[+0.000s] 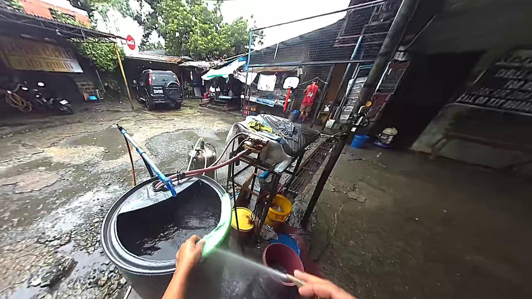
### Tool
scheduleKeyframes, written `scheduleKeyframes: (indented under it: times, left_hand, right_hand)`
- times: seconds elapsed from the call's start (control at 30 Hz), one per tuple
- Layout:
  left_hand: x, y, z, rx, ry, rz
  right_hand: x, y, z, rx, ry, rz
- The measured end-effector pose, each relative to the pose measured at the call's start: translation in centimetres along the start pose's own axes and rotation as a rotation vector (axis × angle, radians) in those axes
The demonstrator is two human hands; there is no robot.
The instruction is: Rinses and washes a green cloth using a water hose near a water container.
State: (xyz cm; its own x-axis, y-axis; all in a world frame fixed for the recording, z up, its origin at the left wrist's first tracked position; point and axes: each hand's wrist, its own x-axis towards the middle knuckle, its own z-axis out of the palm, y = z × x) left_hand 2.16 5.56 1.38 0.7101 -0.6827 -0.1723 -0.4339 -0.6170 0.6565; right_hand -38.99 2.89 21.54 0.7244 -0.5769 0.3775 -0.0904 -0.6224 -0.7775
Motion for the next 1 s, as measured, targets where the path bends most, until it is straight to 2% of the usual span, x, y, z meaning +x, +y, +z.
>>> scheduleKeyframes:
  times: [0.27, 0.37, 0.43, 0.53, 0.67, 0.77, 0.87, 0.93, 1.0]
  left_hand:
    - [-1.0, 0.9, -0.1, 0.102, 0.016, -0.106]
    - [-1.0, 1.4, 0.2, 0.113, 0.025, -0.140]
    - [-1.0, 1.8, 0.3, 0.123, 0.038, -0.152]
    - [-0.8, 2.0, 0.4, 0.149, 0.048, -0.161]
    - [-0.5, 1.4, 0.8, 0.157, 0.047, -0.105]
    - [-1.3, 1.1, 1.0, 0.210, 0.107, 0.098]
    - [-3.1, -1.1, 2.0, 0.454, 0.254, 0.662]
    - [-3.4, -3.0, 1.6, 0.665, 0.169, 0.919]
    - [-3.2, -4.0, 1.1, 0.742, 0.100, 1.035]
  right_hand:
    - [11.6, 2.5, -3.8, -0.252, 0.153, -0.009]
    - [13.6, 2.0, -4.0, -0.359, 0.242, -0.008]
    - [13.4, 1.0, -3.5, -0.359, 0.173, -0.053]
    - [13.4, 0.8, -1.8, -0.303, -0.060, -0.099]
    - [16.8, 3.6, -1.7, -0.332, 0.060, -0.044]
    - [18.4, 5.4, -4.1, -0.264, 0.172, 0.008]
    - [17.7, 8.9, -6.7, -0.050, 0.237, 0.101]
    - [15.4, 12.5, -7.8, 0.265, 0.233, 0.208]
    - [11.2, 16.5, -8.1, 0.435, 0.232, 0.341]
